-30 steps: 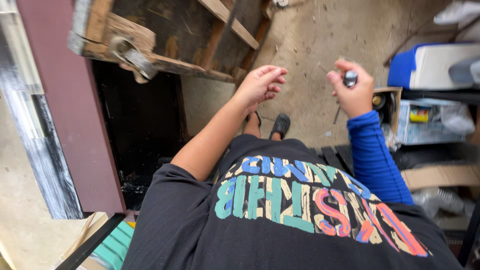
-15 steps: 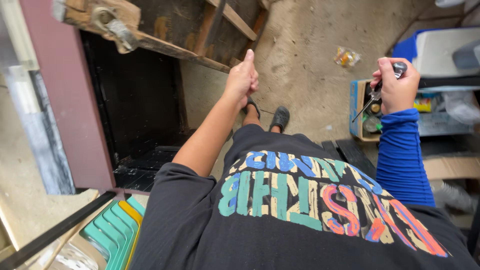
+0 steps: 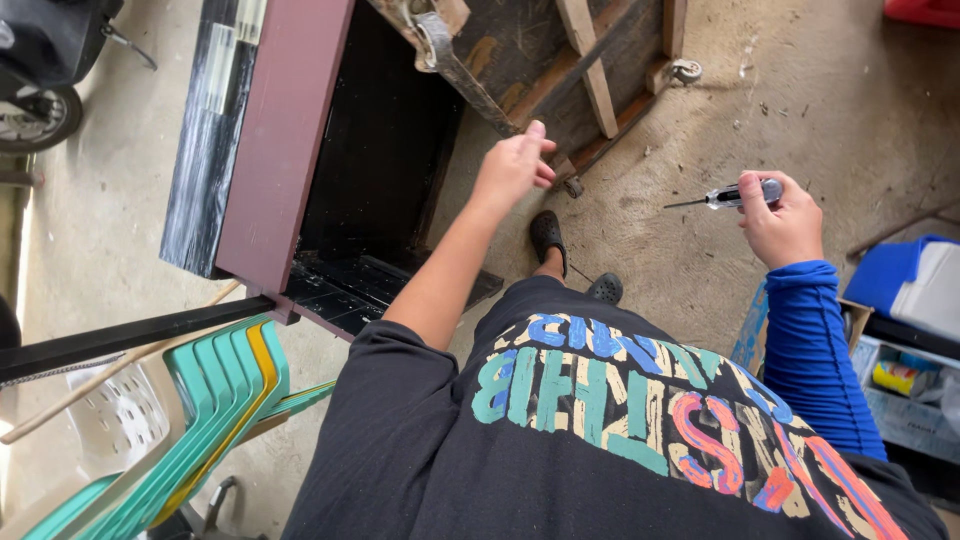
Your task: The person uses a screwdriver to remove a caster wheel from the underside of a wooden cabinet. After detaching the wheel, the person retrieves a spray can from a nearby tool cart and sprays the cabinet's edge.
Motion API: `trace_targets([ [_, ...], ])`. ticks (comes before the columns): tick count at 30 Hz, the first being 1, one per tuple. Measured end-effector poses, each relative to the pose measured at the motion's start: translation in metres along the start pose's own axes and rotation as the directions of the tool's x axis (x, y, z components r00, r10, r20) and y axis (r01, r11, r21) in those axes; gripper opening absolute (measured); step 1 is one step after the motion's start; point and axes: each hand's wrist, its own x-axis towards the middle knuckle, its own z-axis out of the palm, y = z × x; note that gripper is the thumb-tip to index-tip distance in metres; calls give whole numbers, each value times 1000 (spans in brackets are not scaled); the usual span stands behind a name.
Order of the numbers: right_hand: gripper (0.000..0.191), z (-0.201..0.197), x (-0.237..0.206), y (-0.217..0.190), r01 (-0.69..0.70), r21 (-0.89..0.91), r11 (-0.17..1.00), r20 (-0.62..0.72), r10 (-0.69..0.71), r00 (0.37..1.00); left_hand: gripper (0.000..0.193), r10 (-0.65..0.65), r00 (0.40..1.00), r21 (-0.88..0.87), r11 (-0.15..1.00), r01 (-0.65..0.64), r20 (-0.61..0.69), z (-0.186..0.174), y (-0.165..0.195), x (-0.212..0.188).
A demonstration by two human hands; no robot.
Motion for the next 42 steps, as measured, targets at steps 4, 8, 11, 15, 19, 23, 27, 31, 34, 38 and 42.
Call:
trace_targets([
  [4, 34, 19, 16, -31, 109, -19, 994, 41, -109, 993, 53, 146, 940, 6, 988, -152, -307, -69, -2, 26],
  [8, 30, 35, 32, -54, 122, 58, 991, 97, -128, 987, 56, 291, 763, 200, 956, -213, -577, -122, -5, 51],
  [11, 31, 44, 44, -69, 106, 62, 992, 155, -115, 981, 76, 257, 774, 221, 963, -155, -579, -136, 2, 66],
  [15, 32, 60, 58, -91, 122, 205, 971, 166, -157, 974, 102, 173, 865, 209, 974, -82, -471, -133, 17, 84],
  [19, 27, 78, 65, -113, 19, 418, 908, 218, -121, 969, 106, 104, 920, 305, 952, 18, -377, -125, 29, 89],
  [23, 30, 101, 67, -133, -210, 637, 742, 415, -100, 904, 101, 120, 920, 333, 943, 11, -373, -120, 31, 87],
  [27, 37, 128, 68, -150, -278, 620, 733, 536, -138, 833, 97, 144, 925, 315, 949, -27, -352, -121, 29, 84],
  [31, 46, 147, 75, -163, -325, 559, 763, 622, -126, 773, 93, 77, 954, 286, 958, 9, -290, -125, 26, 77],
  [34, 49, 155, 84, -169, -336, 520, 785, 660, -119, 742, 93, 81, 959, 268, 963, -6, -270, -128, 24, 72],
  [38, 50, 159, 100, -171, -329, 488, 809, 697, -134, 705, 98, 100, 959, 267, 963, -26, -266, -132, 22, 68],
  [42, 52, 157, 115, -168, -337, 485, 807, 731, -162, 662, 97, 66, 962, 258, 966, 5, -265, -134, 20, 66],
])
